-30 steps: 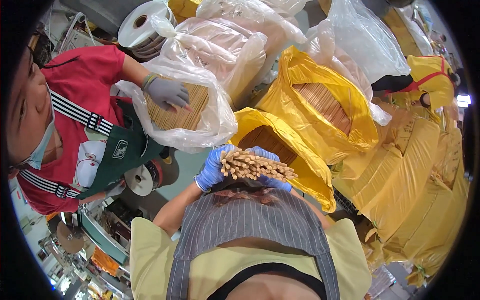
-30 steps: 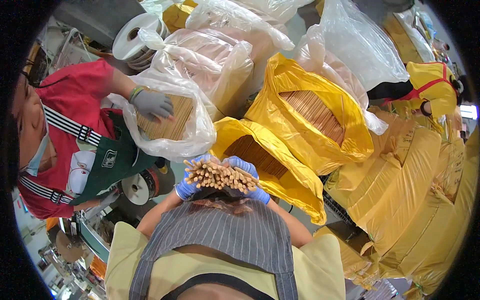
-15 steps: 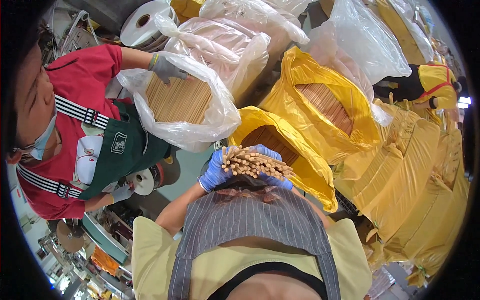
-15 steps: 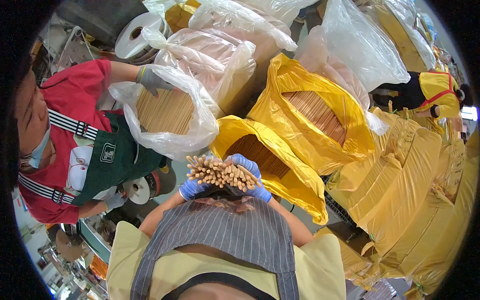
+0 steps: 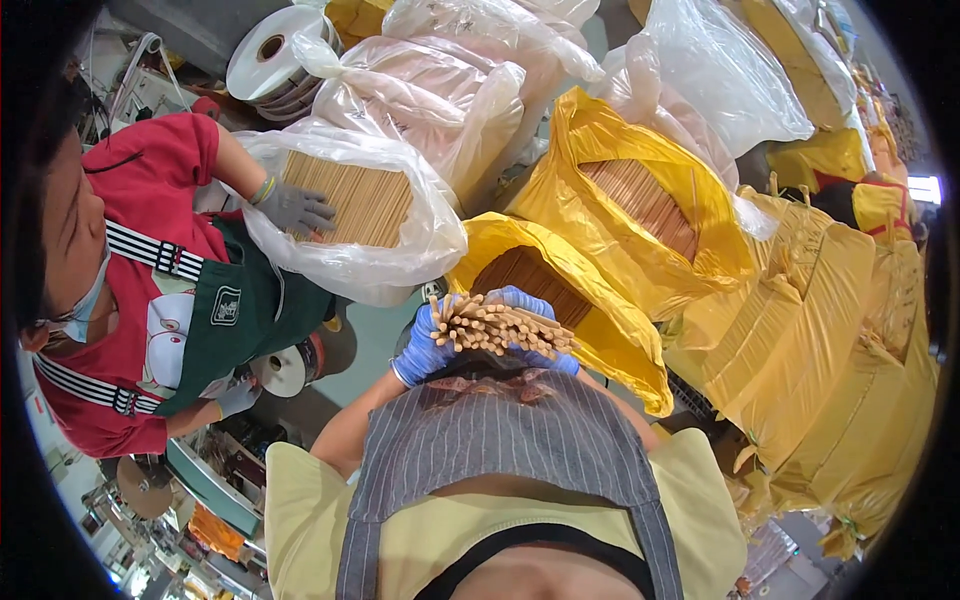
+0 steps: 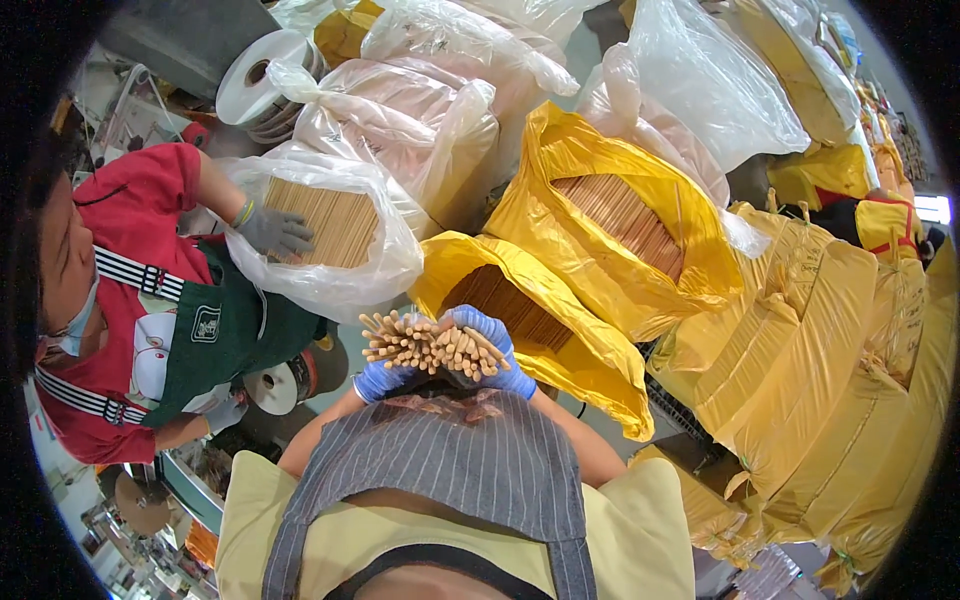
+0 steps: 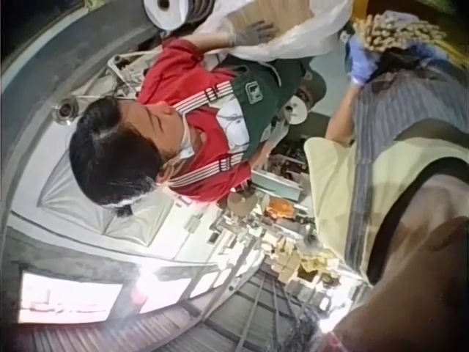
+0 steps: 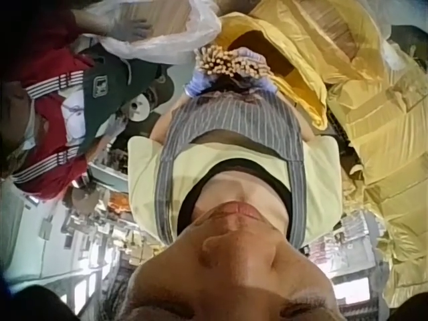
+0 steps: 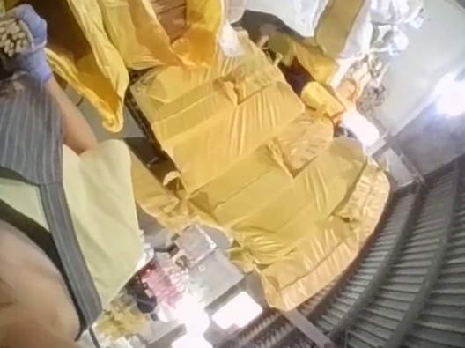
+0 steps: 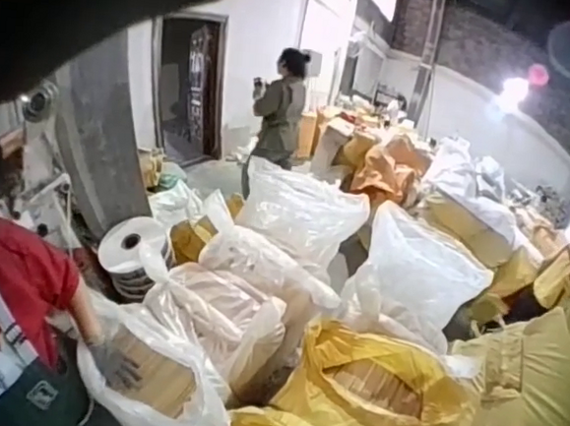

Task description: Bundling and machine-packaging sticks in a factory setting.

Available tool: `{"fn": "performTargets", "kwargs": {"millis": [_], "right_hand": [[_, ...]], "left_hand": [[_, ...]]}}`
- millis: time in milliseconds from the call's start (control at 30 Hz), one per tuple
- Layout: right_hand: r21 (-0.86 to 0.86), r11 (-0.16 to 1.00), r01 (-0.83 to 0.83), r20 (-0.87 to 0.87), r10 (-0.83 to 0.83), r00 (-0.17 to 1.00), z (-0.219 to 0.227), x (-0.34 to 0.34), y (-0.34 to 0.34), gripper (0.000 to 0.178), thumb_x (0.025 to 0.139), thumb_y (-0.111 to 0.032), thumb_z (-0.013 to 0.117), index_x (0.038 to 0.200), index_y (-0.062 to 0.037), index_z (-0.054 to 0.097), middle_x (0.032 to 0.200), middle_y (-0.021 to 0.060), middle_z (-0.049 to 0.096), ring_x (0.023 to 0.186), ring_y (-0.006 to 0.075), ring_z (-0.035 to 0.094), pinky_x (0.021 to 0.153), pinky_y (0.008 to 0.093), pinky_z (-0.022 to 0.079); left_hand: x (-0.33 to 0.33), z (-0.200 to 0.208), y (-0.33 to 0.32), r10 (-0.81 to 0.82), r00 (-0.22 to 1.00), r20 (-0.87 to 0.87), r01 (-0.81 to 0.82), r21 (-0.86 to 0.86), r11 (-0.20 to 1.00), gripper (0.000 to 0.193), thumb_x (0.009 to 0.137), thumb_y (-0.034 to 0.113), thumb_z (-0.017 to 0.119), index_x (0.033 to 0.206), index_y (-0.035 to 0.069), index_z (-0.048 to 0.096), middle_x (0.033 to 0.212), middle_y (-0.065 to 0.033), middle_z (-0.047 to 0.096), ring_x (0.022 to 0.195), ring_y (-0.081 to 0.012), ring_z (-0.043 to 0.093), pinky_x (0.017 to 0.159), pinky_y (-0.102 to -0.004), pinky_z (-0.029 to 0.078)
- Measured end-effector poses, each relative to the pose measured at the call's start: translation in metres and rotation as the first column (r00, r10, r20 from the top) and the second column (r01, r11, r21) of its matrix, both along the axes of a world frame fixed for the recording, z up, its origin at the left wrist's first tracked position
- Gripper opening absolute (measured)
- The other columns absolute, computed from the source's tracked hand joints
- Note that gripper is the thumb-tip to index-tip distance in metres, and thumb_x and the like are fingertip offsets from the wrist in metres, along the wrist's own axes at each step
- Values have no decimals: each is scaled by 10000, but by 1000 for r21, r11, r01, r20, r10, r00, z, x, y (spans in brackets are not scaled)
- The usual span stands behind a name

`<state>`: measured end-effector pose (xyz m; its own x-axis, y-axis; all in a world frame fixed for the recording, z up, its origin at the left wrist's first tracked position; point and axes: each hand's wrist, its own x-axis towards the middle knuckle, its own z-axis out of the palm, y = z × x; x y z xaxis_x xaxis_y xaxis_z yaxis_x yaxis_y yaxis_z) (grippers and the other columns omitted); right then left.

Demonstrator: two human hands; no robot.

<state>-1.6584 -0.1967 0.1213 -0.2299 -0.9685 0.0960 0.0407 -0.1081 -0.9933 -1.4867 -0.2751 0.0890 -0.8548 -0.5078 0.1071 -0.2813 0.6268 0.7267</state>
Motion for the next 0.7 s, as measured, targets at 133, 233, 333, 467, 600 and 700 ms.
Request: {"fn": "performTargets", "kwargs": {"millis": [133,233,333,467,600,700], "right_hand": [[59,998,0,62,-4,998,5,0,-1,360,693,-94,698,1009,-44,532,898,76,562,828,188,547,748,287,441],[44,997,-57,130,51,990,4,-1,-2,384,700,-110,702,1035,-46,527,906,80,560,838,183,545,755,285,441],[126,991,-41,62,33,998,6,0,3,341,720,-109,678,1021,-45,529,900,83,565,837,187,549,773,285,435],[272,962,38,357,-137,924,47,-26,-6,206,746,-36,623,926,-29,524,880,93,589,866,189,567,746,319,470],[218,962,165,459,-250,852,92,-77,-13,163,826,-127,547,956,-70,467,898,79,544,908,189,541,865,333,405],[82,927,366,447,-362,818,99,-142,-8,204,842,-182,547,985,-51,481,931,59,526,947,174,497,881,325,375]], "left_hand": [[2,-7,-1,-3,1000,18,0,171,985,469,727,224,653,1151,78,516,1093,-114,557,973,-270,537,863,-341,397],[-2,7,-4,17,1000,23,-21,179,984,459,721,237,660,1123,63,524,1076,-112,561,954,-286,540,856,-355,400],[-12,38,-7,35,999,34,-25,-245,969,428,721,199,680,1089,42,529,1012,-94,582,915,-236,566,810,-342,427],[-10,117,-27,358,930,-81,-41,947,320,414,663,70,745,999,77,502,896,-27,563,829,-132,558,707,-269,474],[0,148,-110,393,831,-394,61,766,640,354,760,174,672,1020,53,464,900,-70,555,794,-129,552,682,-253,471],[19,104,-173,460,812,-360,-316,391,864,323,721,82,698,985,29,520,889,-33,567,805,-103,549,683,-250,464]]}}
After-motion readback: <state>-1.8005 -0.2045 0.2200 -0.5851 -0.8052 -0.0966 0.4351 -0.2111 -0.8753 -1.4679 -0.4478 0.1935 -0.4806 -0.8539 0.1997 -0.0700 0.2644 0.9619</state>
